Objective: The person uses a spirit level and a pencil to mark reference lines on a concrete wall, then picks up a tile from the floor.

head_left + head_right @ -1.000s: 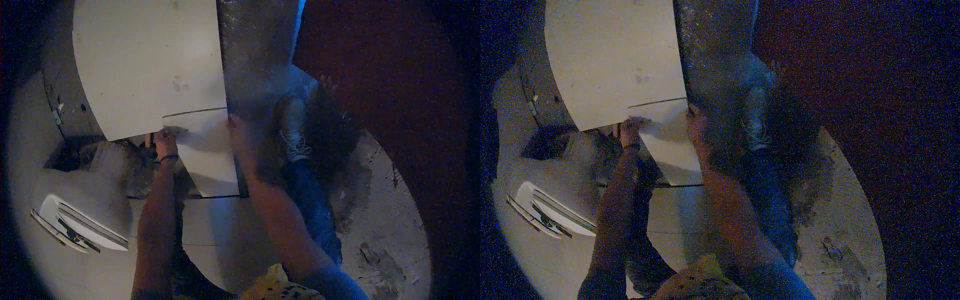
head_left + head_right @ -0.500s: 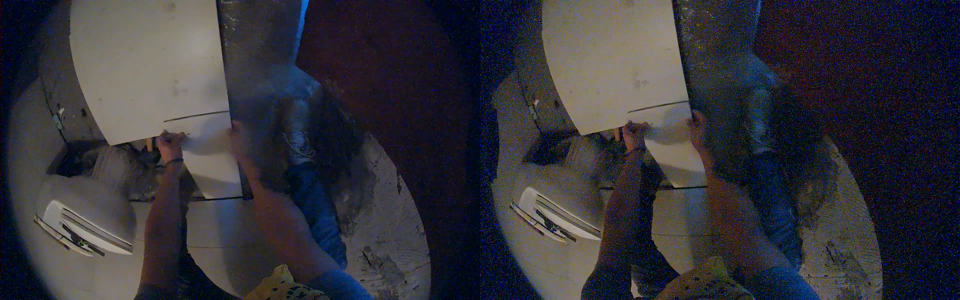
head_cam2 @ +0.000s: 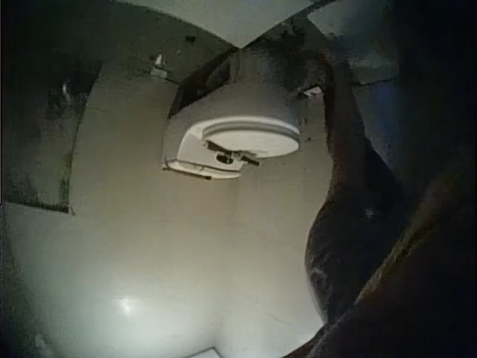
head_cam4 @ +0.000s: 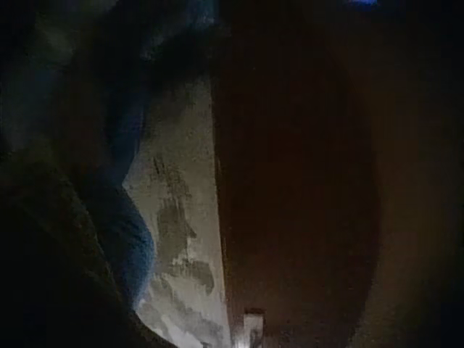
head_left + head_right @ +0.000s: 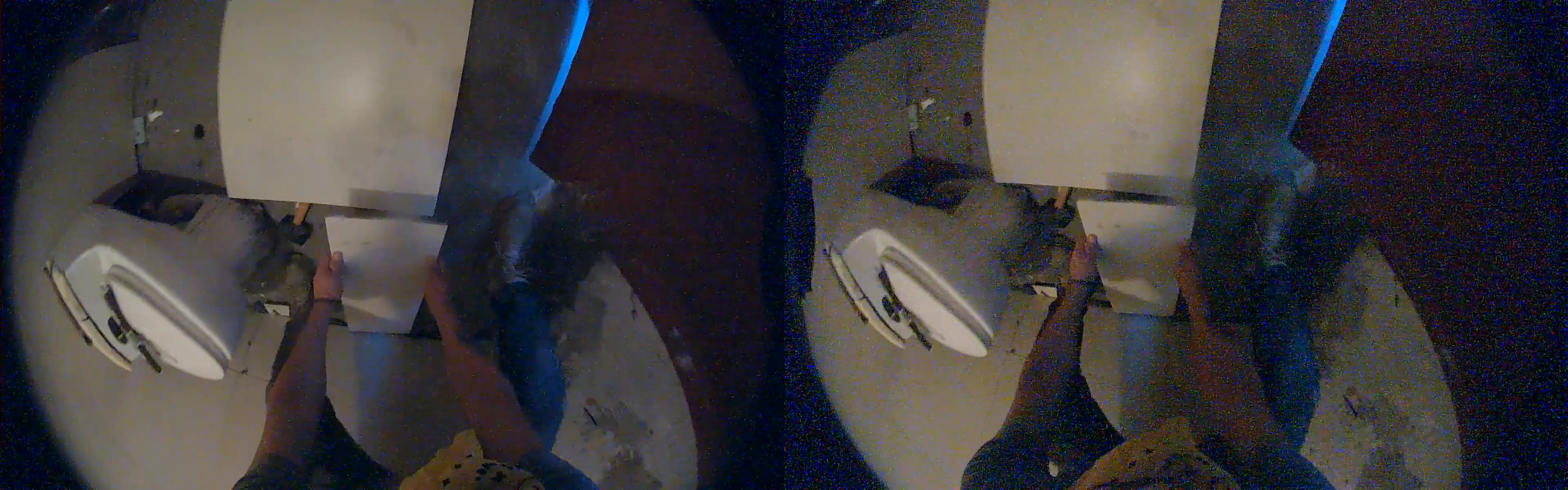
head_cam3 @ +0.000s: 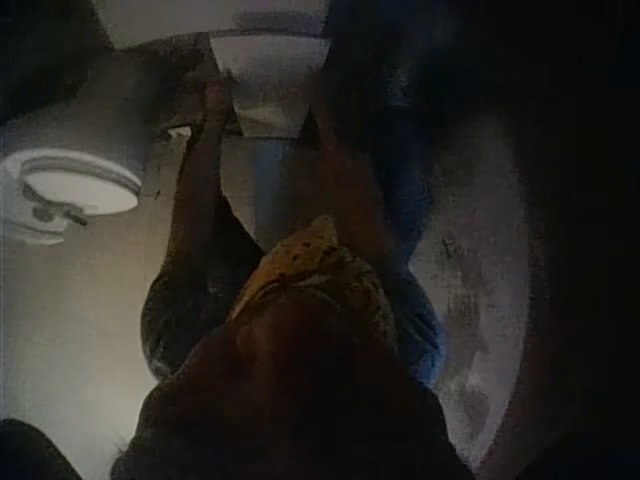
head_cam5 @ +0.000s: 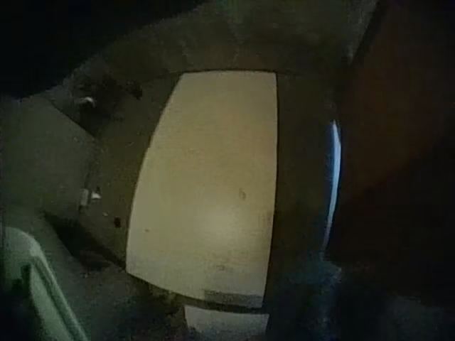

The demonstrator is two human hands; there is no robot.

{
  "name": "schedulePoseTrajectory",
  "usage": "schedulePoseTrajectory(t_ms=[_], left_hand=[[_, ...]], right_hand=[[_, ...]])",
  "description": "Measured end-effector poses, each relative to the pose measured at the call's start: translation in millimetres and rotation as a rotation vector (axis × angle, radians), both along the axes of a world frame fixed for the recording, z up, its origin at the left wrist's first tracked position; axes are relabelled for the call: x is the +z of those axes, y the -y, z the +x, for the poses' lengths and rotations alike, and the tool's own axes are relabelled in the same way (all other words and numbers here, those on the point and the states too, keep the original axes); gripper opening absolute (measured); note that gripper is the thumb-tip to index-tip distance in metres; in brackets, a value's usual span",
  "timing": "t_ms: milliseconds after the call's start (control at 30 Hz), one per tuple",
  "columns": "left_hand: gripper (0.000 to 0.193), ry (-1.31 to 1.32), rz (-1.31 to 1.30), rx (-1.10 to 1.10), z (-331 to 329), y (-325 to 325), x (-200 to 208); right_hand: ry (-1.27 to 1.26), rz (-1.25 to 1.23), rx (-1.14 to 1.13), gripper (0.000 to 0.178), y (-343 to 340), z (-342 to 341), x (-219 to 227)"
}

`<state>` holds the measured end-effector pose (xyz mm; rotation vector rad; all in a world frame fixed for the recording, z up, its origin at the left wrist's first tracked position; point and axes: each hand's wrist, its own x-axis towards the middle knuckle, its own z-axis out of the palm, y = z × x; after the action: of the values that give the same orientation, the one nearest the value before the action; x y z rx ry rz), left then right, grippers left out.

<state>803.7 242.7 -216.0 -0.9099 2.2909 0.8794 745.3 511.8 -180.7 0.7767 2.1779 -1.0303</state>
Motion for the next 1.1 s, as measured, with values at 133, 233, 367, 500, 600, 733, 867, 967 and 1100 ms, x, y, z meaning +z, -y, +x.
schedulePoseTrajectory(t_ms=[133, 233, 367, 500, 600, 733, 867, 967, 1100], left_hand=[[0.038, -0.12, 0.266, 0.272, -41, -25, 161], [0.036, -0.265, 0.171, 0.252, -31, 15, 282], [0.034, -0.493, 0.268, 0.245, -22, 38, 355], [0.022, -0.563, 0.175, 0.133, -55, 42, 455], [0.018, -0.887, 0.153, -0.237, -80, 43, 493], [0.026, -0.773, 0.512, -0.393, -137, 39, 556], [0.043, -0.869, 0.776, -0.125, -228, 52, 643], [0.043, -1.282, 0.629, -0.213, -264, 2, 764], [0.073, -1.235, 0.328, -0.755, -252, -160, 864]], right_hand=[[-0.067, 0.072, 0.031, 0.037, -19, 4, 107], [-0.068, -0.073, 0.034, 0.035, 27, -26, 238], [-0.17, -0.282, 0.15, 0.038, 29, -38, 343], [-0.222, -0.332, 0.603, 0.036, 27, -82, 491], [-0.472, -0.364, 0.676, 0.021, 0, -69, 543], [-0.772, -0.246, 0.635, 0.029, -17, -52, 591], [-0.945, -0.031, 0.632, 0.031, -13, -48, 659], [-0.742, 0.072, 0.59, 0.035, -13, -64, 684], [-1.054, 0.012, 0.621, 0.037, -39, -90, 659]])
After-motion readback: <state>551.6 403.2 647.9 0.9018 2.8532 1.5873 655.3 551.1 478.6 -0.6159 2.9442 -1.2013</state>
